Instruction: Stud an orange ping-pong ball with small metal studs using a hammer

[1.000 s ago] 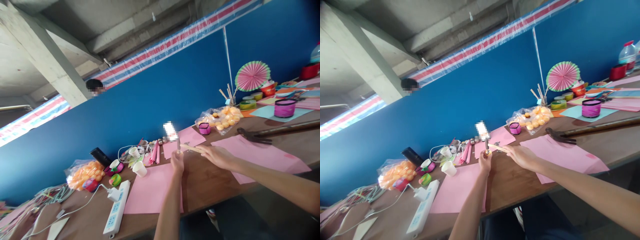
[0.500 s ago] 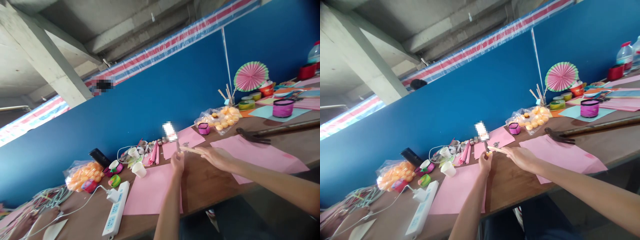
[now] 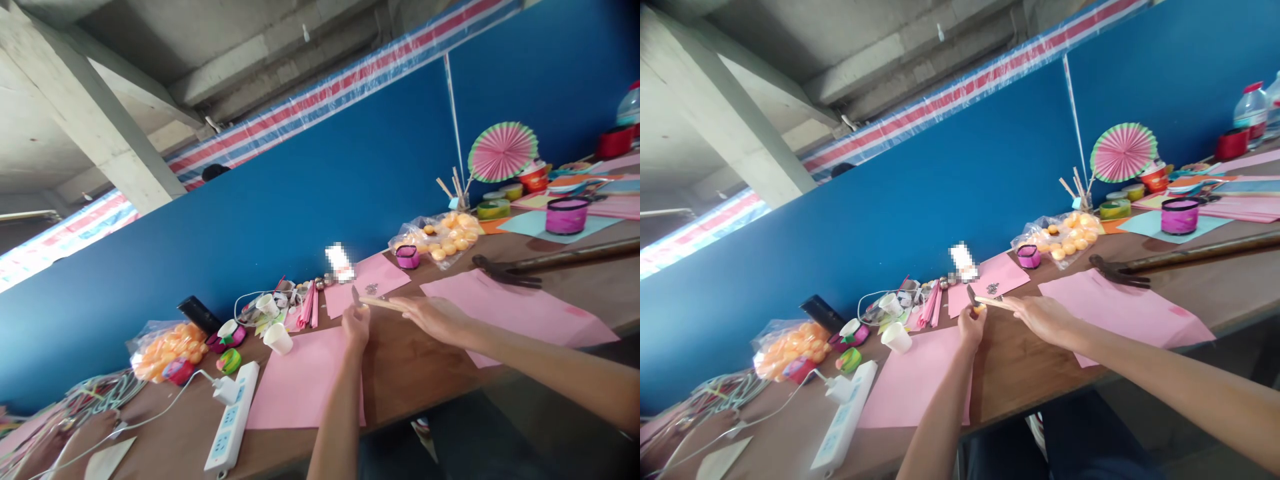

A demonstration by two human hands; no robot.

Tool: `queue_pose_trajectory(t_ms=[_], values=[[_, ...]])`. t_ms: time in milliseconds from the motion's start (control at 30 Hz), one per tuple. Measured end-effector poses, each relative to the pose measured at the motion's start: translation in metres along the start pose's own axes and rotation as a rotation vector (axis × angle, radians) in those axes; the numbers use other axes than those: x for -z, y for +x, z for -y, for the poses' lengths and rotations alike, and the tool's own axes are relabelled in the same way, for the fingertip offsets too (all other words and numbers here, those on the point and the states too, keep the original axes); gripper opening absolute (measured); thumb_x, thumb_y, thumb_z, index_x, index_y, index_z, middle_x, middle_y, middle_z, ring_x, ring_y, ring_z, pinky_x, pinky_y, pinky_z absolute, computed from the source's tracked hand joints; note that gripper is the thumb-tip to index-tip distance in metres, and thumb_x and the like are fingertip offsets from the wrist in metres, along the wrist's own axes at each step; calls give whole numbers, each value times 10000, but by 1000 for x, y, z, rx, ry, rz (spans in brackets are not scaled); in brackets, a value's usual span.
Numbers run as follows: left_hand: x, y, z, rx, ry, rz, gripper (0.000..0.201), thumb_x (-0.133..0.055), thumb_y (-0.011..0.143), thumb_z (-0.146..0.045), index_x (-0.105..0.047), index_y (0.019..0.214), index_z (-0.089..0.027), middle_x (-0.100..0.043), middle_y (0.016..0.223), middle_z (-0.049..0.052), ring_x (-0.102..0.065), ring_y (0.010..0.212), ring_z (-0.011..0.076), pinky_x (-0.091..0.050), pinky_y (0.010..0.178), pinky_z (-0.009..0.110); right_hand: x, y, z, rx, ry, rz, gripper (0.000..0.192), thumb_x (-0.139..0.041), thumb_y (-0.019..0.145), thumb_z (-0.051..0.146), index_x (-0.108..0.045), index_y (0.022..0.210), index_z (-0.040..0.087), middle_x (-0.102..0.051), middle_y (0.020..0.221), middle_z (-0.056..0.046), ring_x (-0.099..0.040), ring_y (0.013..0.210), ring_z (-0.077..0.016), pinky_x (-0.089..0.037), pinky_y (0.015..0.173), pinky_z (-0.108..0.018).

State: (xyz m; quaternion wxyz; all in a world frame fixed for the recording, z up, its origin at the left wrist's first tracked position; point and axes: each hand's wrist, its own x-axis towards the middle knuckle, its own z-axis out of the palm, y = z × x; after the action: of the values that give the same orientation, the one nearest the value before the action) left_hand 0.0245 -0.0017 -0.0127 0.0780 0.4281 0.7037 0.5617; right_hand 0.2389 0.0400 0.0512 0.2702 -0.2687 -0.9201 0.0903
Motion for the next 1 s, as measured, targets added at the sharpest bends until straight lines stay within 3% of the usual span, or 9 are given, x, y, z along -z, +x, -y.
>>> queue_pose_trajectory(t_ms=[200,300,467,600,900,1000], values=[[0,1,4,-18,-8,-25,341,-583,706,-339,-607,991,-153,-648,857,74,-601,772,182,-463,740,296,-4,1,-5,2,35,-16,440,-385,854,214,-395,1285,306,-632,1097,-4,-625,825,-186,-432,675,-257],[0,1,5,-5,-9,-35,332,-574,715,-360,-609,978,-159,-647,824,67,-599,751,187,-466,734,316,-6,1,-9,-9,64,19,422,-398,844,222,-427,1260,288,-625,1110,-18,-617,869,-200,-435,701,-271],[0,2,8,-1,-41,-41,328,-576,722,-321,-586,1018,-180,-638,967,74,-594,856,185,-449,802,309,-6,1,-13,-36,127,30,395,-355,865,238,-430,1252,264,-637,1070,-33,-614,860,-193,-432,694,-267],[-1,2,9,35,-54,-38,329,-592,704,-286,-571,1012,-171,-640,887,69,-600,771,176,-467,744,315,-11,0,-15,-44,131,57,375,-369,860,260,-449,1226,258,-644,1043,-31,-617,839,-197,-432,700,-279],[-1,1,3,51,-88,-37,307,-594,699,-235,-553,998,-179,-632,890,51,-605,788,153,-467,745,284,-10,-2,-11,-37,154,38,383,-366,858,258,-452,1231,265,-631,1081,-30,-612,873,-194,-435,721,-278],[0,0,3,53,-79,-29,332,-593,701,-255,-548,1021,-180,-627,928,62,-599,819,160,-463,751,282,-8,6,-15,-102,138,2,365,-364,862,274,-472,1210,279,-655,1011,-20,-620,822,-183,-438,687,-262]])
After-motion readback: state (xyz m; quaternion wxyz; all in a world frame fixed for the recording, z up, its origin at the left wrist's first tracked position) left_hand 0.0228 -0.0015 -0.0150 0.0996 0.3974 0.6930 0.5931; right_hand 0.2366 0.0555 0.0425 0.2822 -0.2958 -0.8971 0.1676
